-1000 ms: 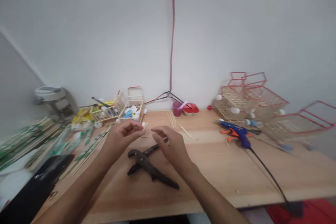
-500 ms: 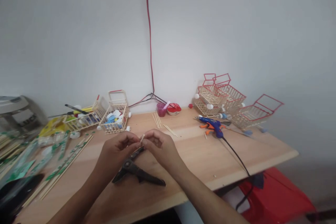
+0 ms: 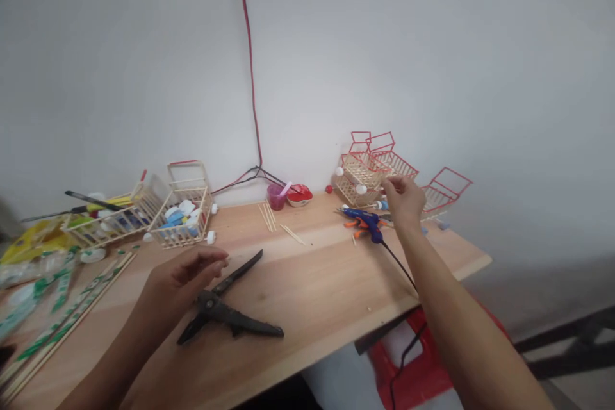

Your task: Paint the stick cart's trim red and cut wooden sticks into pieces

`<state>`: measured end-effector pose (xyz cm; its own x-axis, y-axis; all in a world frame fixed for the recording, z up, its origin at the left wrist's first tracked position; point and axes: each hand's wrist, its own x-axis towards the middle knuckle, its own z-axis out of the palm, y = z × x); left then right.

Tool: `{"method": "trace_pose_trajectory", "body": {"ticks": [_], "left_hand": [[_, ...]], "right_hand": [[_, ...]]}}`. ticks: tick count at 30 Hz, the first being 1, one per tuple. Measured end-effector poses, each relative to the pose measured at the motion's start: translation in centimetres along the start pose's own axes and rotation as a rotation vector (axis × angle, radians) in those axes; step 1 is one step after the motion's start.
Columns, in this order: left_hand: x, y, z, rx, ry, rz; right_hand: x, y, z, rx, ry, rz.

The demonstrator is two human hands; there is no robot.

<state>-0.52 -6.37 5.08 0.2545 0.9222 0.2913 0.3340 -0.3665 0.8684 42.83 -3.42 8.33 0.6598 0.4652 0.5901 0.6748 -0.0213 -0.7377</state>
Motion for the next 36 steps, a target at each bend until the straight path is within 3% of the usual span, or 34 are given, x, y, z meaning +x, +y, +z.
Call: {"method": "trace_pose_trajectory", "body": {"ticks": [11, 36], "left_hand": [[0.1, -0.2, 0.0, -0.01, 0.059, 0.023], [-0.2, -0.4, 0.0, 0.094, -0.007, 0.055]], "right_hand": [[2.3, 1.9, 1.5, -0.327, -0.036, -0.104], [2.3, 0.5, 1.5, -0.451, -0.059, -0.082]]}}
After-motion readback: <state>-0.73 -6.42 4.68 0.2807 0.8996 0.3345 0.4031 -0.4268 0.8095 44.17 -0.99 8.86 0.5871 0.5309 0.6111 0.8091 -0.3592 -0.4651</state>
